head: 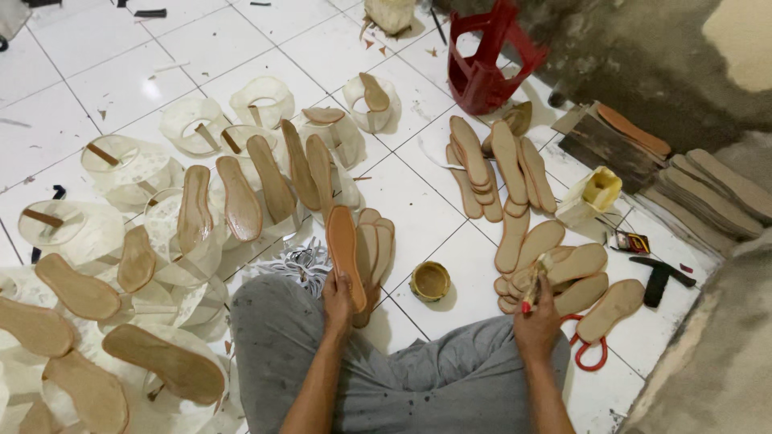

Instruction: The person sits on the floor surrounded by many sandal insoles and applies glue with a brush to the surface of one insole at a time, dipping the brush into a small glue container. Coated insoles are set down on the tiled floor among the others, and the person continues with the next insole.

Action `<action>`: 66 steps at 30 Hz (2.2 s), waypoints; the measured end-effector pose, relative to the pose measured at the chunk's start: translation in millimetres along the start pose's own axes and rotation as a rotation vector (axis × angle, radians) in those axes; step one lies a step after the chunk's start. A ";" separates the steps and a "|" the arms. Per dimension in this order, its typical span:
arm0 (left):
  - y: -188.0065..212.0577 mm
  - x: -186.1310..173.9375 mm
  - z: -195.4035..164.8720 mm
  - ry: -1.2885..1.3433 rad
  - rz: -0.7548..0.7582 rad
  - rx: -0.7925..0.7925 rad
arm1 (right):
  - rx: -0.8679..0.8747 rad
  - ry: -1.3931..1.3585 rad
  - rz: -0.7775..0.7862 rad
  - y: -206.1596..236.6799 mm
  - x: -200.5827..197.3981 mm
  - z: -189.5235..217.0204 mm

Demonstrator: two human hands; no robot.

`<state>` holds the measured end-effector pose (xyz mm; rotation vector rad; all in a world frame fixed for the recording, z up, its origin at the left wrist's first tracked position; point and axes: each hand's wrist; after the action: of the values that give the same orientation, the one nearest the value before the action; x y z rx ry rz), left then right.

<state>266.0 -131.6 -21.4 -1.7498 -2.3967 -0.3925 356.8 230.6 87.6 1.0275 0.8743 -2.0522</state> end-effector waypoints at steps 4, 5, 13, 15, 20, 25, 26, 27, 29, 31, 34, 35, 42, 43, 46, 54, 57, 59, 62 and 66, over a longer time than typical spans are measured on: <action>-0.2 3.7 2.6 0.210 0.025 -0.262 | -0.001 0.004 -0.054 15.7 1.0 6.0; -0.4 3.9 2.3 0.235 0.034 -0.279 | -0.018 -0.009 -0.080 15.6 2.3 5.8; -0.5 -1.5 5.4 0.280 0.060 -0.101 | 0.112 -0.508 -0.028 8.1 19.9 -12.8; 4.5 -5.4 6.5 0.359 0.075 -0.223 | 0.011 -0.454 -0.077 11.2 20.6 -16.7; 2.1 -0.5 -3.0 0.476 0.052 -0.411 | -0.295 -0.336 -0.262 9.4 14.4 -15.9; 8.0 3.8 -21.8 0.759 0.283 -0.296 | 0.045 -0.438 -0.085 12.2 16.5 -15.2; 9.8 5.9 -26.1 0.605 0.221 -0.323 | 0.057 -0.448 -0.089 11.5 18.8 -16.7; 14.9 6.9 -30.0 0.450 0.154 -0.350 | 0.051 -0.528 -0.096 11.9 21.3 -18.7; 15.4 10.1 -39.9 0.324 0.064 -0.393 | 0.037 -0.692 -0.116 7.3 27.5 -21.1; 17.4 11.6 -47.4 0.382 0.009 -0.444 | 0.023 -0.623 -0.118 6.2 28.6 -23.8; 17.7 10.1 -57.6 0.677 0.246 -0.365 | -0.011 -0.637 -0.144 6.2 26.3 -18.8; 18.3 7.9 -61.5 0.756 0.282 -0.413 | -0.025 -0.662 -0.157 6.5 25.2 -15.1; 55.4 -1.9 -109.8 0.938 0.331 -0.522 | -0.028 -0.215 -0.125 10.0 18.9 -17.2; 59.7 -2.4 -119.9 0.939 0.359 -0.512 | 0.058 -0.169 -0.075 10.2 21.1 -22.4; 78.6 -13.3 -144.7 1.073 0.484 -0.596 | -0.024 -0.117 -0.073 7.8 31.0 -40.0; 95.2 -29.0 -130.7 1.079 0.411 -0.538 | 0.182 -0.598 0.269 16.5 40.3 -7.5; 94.8 -25.5 -120.4 1.027 0.395 -0.511 | -0.117 -0.523 0.262 23.6 36.9 35.9; 94.9 -23.4 -116.1 0.988 0.361 -0.505 | -0.382 -0.435 0.220 25.6 35.4 60.3; 90.1 -25.9 -112.9 0.991 0.380 -0.479 | -0.375 -0.217 0.313 23.3 40.0 85.8; 83.3 -33.5 -105.1 1.056 0.426 -0.467 | -0.645 -0.037 0.272 19.0 50.9 100.9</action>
<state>351.9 -169.4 80.1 -1.5168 -1.2153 -1.4363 308.5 126.7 86.4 0.6962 1.1944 -1.4090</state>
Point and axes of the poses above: each hand's wrist, its own y-axis away from the middle knuckle, its own x-axis out of the palm, z = x × y, and after that the axes turned 9 degrees about y, right-handed
